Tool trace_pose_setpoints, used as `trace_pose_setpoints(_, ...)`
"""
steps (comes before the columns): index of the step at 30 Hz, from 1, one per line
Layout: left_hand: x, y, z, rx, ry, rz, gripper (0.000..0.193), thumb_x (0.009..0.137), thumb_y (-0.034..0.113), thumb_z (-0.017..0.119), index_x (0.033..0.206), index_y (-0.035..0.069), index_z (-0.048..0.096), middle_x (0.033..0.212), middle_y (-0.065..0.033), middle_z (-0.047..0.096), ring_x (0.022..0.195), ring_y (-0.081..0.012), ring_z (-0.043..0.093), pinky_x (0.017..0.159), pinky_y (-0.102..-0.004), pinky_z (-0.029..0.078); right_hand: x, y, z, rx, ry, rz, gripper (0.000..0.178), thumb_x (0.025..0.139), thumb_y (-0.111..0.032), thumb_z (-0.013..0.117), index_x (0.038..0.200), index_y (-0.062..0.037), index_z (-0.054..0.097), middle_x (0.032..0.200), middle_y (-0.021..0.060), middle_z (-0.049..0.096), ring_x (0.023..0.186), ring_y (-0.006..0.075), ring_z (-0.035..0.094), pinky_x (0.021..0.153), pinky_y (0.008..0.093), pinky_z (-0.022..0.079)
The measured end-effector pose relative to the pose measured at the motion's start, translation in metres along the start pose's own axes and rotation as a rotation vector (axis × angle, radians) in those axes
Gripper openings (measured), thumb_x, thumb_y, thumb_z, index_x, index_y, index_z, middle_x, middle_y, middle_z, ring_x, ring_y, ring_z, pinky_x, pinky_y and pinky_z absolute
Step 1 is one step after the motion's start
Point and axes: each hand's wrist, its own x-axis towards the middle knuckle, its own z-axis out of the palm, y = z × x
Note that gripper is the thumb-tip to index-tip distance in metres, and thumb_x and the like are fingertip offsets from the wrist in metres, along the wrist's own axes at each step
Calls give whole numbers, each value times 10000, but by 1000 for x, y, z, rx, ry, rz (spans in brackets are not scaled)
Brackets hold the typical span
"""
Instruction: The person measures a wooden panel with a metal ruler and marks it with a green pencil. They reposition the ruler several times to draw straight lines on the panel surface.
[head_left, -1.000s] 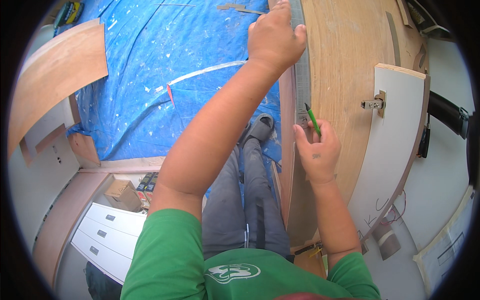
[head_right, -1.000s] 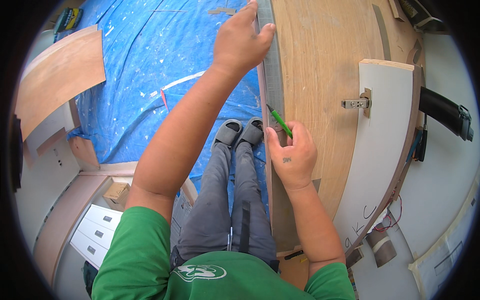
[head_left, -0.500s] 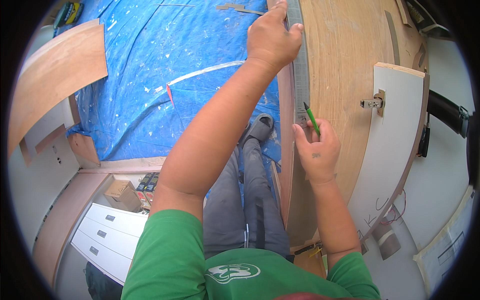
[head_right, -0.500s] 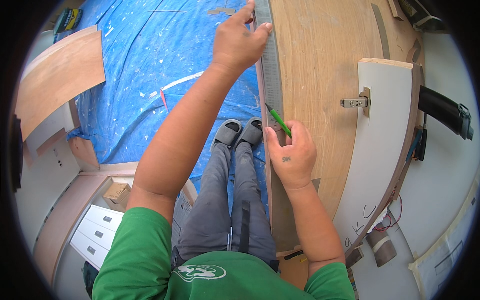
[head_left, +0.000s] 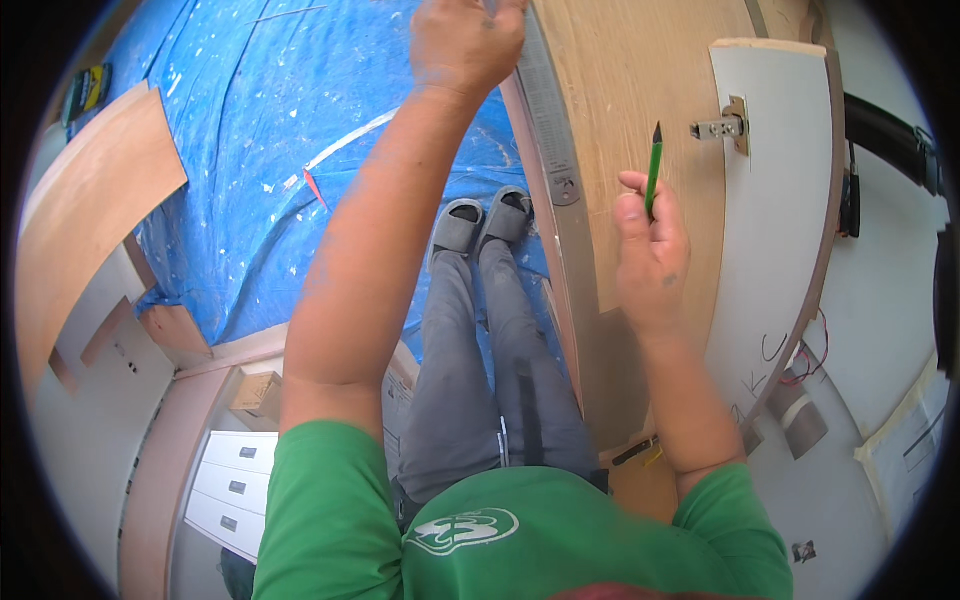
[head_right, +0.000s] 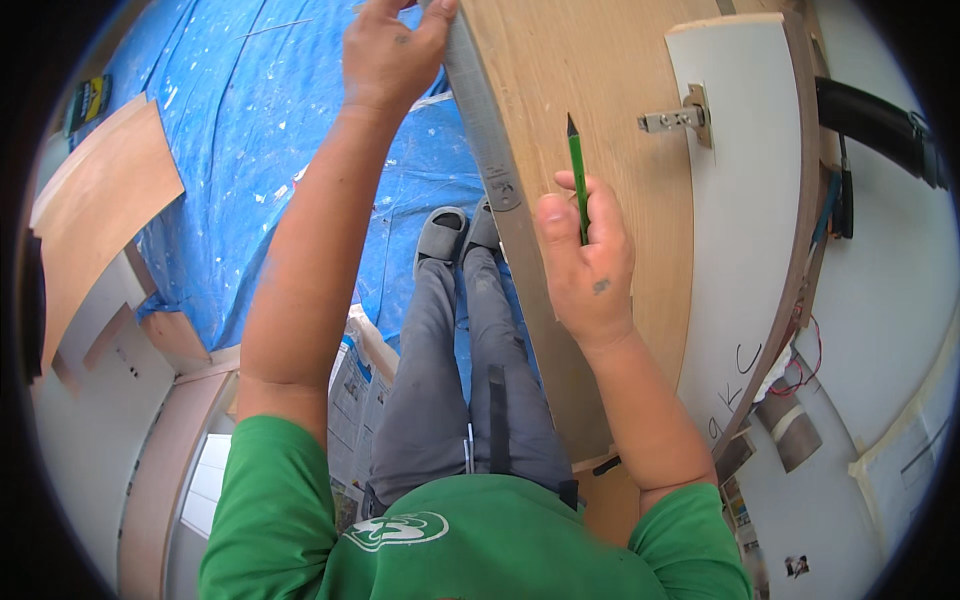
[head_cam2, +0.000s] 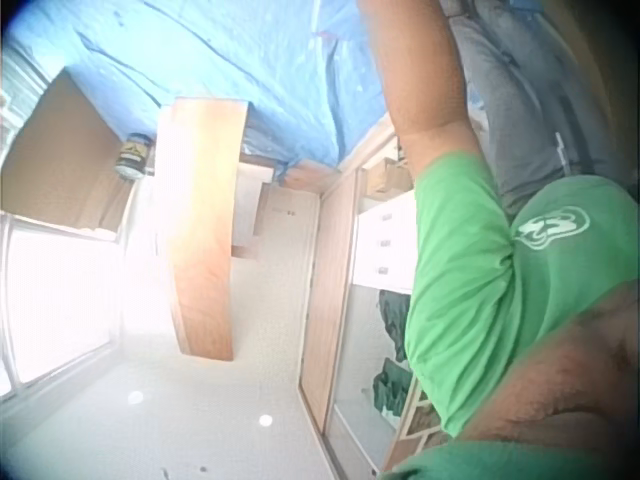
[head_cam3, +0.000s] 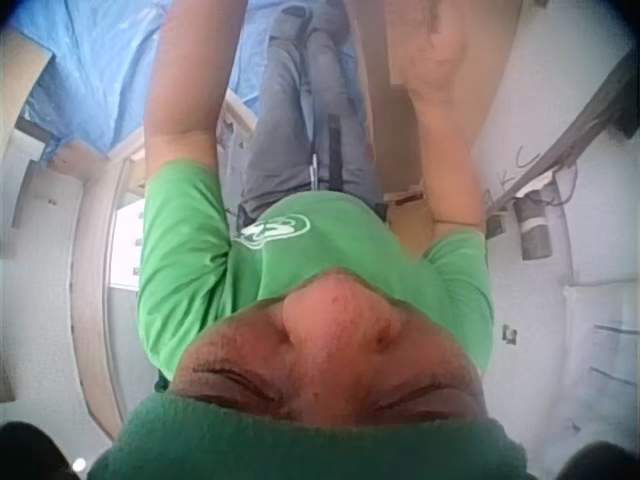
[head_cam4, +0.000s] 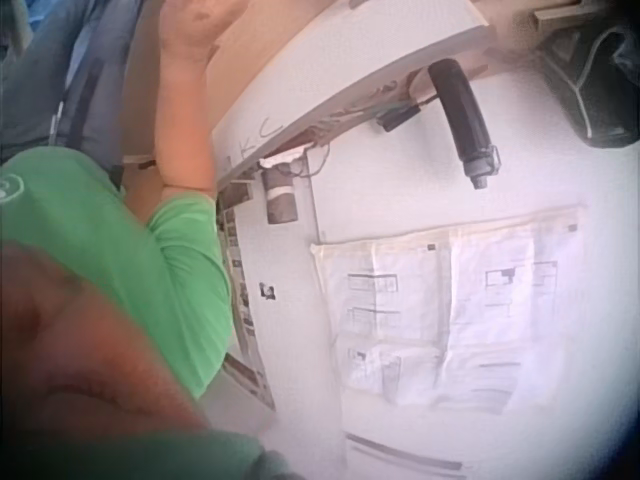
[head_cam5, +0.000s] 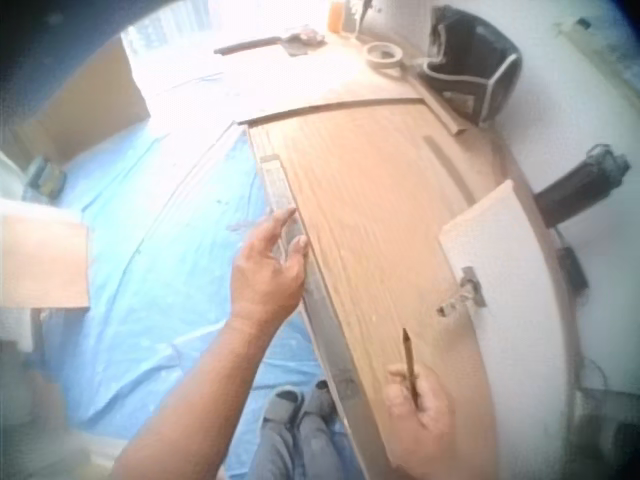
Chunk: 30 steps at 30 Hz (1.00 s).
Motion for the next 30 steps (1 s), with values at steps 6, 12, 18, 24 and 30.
trace_pose_setpoints(6, -5, 3, -3, 182, 24, 183, 230, 931, 168, 715, 1125, 49, 680, 1363, -290, 587, 1159, -464, 632, 1001, -466, 515, -19, 1, -37, 111, -89, 186, 325, 1074, -112, 527, 1376, -18, 599, 764, -31, 481, 643, 59, 406, 603, 234, 371)
trace_pose_setpoints(12, -8, 2, -1, 194, 44, 257, 177, 937, 169, 710, 1062, 44, 727, 1258, -277, 660, 1141, -437, 648, 973, -478, 520, -44, 9, -41, -30, -171, 53, 400, 1034, -48, 563, 1434, -51, 552, 957, 106, 692, 673, 134, 578, 659, 281, 489)
trace_pose_setpoints(18, -11, 8, -18, 328, -122, 270, 361, 930, 300, 722, 1188, 48, 712, 1383, -265, 608, 1244, -429, 600, 1031, -505, 470, -50, 8, -40, -112, -238, 48, 424, 984, -17, 585, 1406, -56, 558, 1098, 198, 721, 778, 300, 703, 723, 338, 547)
trace_pose_setpoints(24, -8, 15, -50, 540, -437, 210, 784, 836, 521, 793, 1447, 78, 580, 1613, -245, 400, 1443, -457, 413, 1148, -585, 361, -48, 6, -39, -102, -262, 28, 442, 952, -6, 594, 1390, -61, 570, 1069, 199, 714, 789, 325, 702, 732, 357, 550)
trace_pose_setpoints(30, 3, 23, -62, 563, -606, 158, 1054, 721, 695, 839, 1520, 89, 516, 1653, -243, 330, 1471, -483, 362, 1166, -627, 350, -46, 4, -36, -86, -285, 7, 439, 955, -15, 592, 1390, -76, 587, 966, 188, 707, 731, 318, 680, 692, 373, 536)
